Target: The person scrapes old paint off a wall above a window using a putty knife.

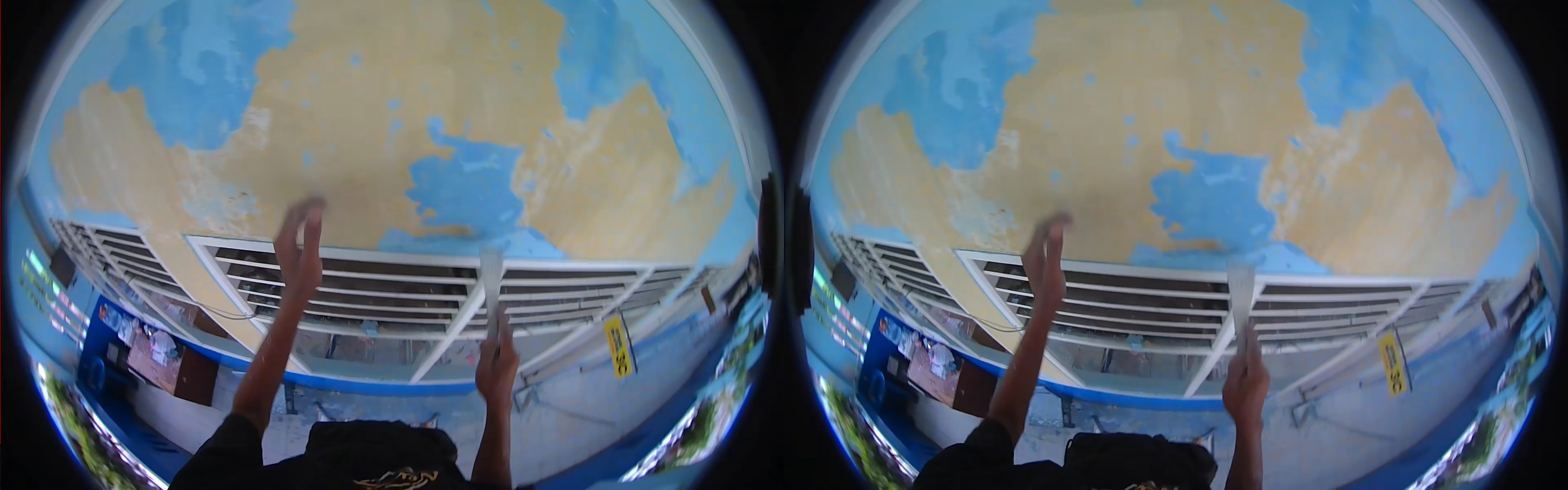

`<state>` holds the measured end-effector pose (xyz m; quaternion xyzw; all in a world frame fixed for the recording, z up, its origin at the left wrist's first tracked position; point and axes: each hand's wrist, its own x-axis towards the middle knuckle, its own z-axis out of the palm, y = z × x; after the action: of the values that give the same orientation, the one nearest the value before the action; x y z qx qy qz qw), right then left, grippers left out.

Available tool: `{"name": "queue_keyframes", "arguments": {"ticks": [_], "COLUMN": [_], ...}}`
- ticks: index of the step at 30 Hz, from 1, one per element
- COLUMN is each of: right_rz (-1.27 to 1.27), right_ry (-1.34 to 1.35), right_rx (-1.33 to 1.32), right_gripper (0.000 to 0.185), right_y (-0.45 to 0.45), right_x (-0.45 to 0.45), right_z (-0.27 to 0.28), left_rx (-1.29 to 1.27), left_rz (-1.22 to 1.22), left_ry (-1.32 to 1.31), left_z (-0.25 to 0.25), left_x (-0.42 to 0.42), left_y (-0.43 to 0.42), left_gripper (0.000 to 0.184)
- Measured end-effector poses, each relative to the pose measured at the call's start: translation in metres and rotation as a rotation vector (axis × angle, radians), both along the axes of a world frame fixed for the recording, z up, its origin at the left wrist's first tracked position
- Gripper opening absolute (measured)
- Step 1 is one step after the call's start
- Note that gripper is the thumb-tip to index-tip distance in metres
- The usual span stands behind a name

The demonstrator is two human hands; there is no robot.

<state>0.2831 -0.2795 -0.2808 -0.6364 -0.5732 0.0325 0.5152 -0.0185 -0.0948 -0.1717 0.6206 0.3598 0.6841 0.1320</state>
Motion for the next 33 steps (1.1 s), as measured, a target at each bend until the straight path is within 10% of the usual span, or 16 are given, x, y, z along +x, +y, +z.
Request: {"name": "queue_keyframes", "arguments": {"ticks": [9, 33], "right_rz": [-0.286, -0.326], "right_ry": [-0.05, -0.182], "right_rx": [0.219, 0.284], "right_gripper": [0.053, 0.062], "right_y": [0.077, 0.107], "right_x": [-0.008, 0.003], "right_z": [0.007, -0.062], "left_rx": [0.922, 0.996], "left_rz": [0.479, 0.575], "left_ry": [0.686, 0.715], "left_z": [0.194, 0.185], "left_x": [0.073, 0.087], "left_y": [0.089, 0.102], "left_gripper": [0.088, 0.088]}}
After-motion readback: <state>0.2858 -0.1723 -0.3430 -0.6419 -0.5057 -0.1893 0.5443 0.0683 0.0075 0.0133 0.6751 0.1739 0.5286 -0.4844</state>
